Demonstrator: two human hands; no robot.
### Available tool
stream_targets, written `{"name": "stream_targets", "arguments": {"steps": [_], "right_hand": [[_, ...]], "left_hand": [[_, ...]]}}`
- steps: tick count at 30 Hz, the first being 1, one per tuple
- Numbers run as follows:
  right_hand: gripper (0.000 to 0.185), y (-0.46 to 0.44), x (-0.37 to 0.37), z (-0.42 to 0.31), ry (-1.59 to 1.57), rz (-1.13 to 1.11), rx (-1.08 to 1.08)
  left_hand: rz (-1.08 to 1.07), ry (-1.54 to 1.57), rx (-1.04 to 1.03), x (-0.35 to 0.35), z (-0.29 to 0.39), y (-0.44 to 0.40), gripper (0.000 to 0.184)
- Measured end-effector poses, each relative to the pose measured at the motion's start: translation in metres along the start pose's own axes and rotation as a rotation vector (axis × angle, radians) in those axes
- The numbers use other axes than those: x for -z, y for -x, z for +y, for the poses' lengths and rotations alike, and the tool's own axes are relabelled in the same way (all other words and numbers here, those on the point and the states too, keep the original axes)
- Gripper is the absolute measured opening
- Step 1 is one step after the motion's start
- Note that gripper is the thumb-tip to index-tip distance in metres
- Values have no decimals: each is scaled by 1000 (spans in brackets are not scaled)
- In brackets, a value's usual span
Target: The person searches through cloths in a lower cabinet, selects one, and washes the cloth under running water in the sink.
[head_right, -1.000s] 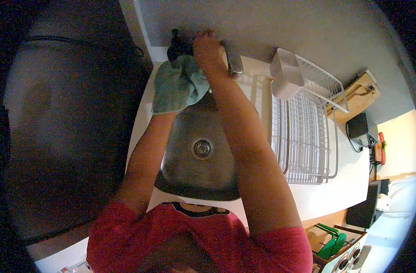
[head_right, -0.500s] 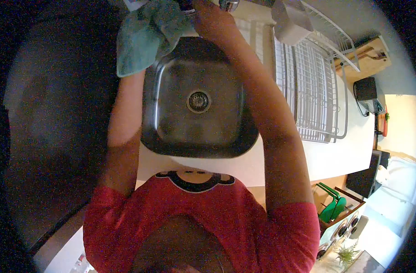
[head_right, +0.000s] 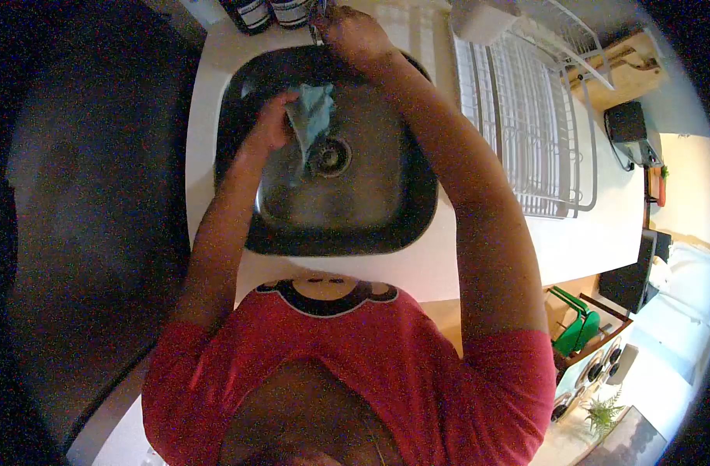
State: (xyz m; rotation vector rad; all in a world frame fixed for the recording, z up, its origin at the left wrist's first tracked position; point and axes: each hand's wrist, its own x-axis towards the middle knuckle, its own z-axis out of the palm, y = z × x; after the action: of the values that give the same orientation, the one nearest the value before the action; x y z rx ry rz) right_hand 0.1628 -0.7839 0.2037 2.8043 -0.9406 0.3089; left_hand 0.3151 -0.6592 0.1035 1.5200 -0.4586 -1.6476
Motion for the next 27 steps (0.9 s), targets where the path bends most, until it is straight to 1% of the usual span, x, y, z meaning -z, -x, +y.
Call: {"name": "stream_targets", "arguments": {"steps": [1, 3, 4, 6, 7, 8, 11, 13, 14, 15, 17, 19, 21, 23, 26, 27], "right_hand": [[57, -7, 5, 6, -70, -105, -49], [53, -8, 4, -4, -93, 141, 47], [51, -6, 2, -12, -103, 265, 92], [47, -1, -1, -23, 114, 291, 71], [45, 0, -1, -24, 221, 302, 58], [41, -2, 1, -20, 154, 255, 56], [38, -7, 1, -11, 104, 284, 131], [36, -11, 4, -5, -61, 218, 124], [35, -11, 4, -2, -142, 184, 120], [34, -13, 1, 4, -175, 184, 128], [33, -16, -7, 11, -243, 179, 145], [33, -20, -15, 15, -339, 160, 134], [33, -19, -12, 16, -390, 107, 116], [33, -16, -3, 15, -403, 18, 90], [42, -7, -24, 6, -437, 307, 113], [44, -2, -25, 1, -424, 397, 110]], "left_hand": [[-26, -104, -140, -3, 0, 2, 28], [-19, -409, -470, -9, 1, 8, 28], [21, -589, -651, -12, 4, 14, 29], [86, -907, -901, -14, 7, 21, 32], [101, -1006, -984, -15, 5, 18, 35], [93, -1056, -1034, -14, 2, 12, 37], [5, -988, -1073, -5, -12, -20, 43], [-62, -926, -821, -17, 11, 3, 42], [-76, -997, -842, -21, 16, 6, 39], [-89, -1067, -865, -25, 22, 8, 37], [-72, -1408, -1204, -30, 15, -4, 27], [-226, -551, -921, -52, 0, -24, 25], [-284, -21, -568, -69, -4, -34, 23], [-271, 203, -214, -78, -3, -35, 21], [97, -137, -104, -81, -18, -49, 22], [76, -91, -98, -79, -25, -51, 21]]}}
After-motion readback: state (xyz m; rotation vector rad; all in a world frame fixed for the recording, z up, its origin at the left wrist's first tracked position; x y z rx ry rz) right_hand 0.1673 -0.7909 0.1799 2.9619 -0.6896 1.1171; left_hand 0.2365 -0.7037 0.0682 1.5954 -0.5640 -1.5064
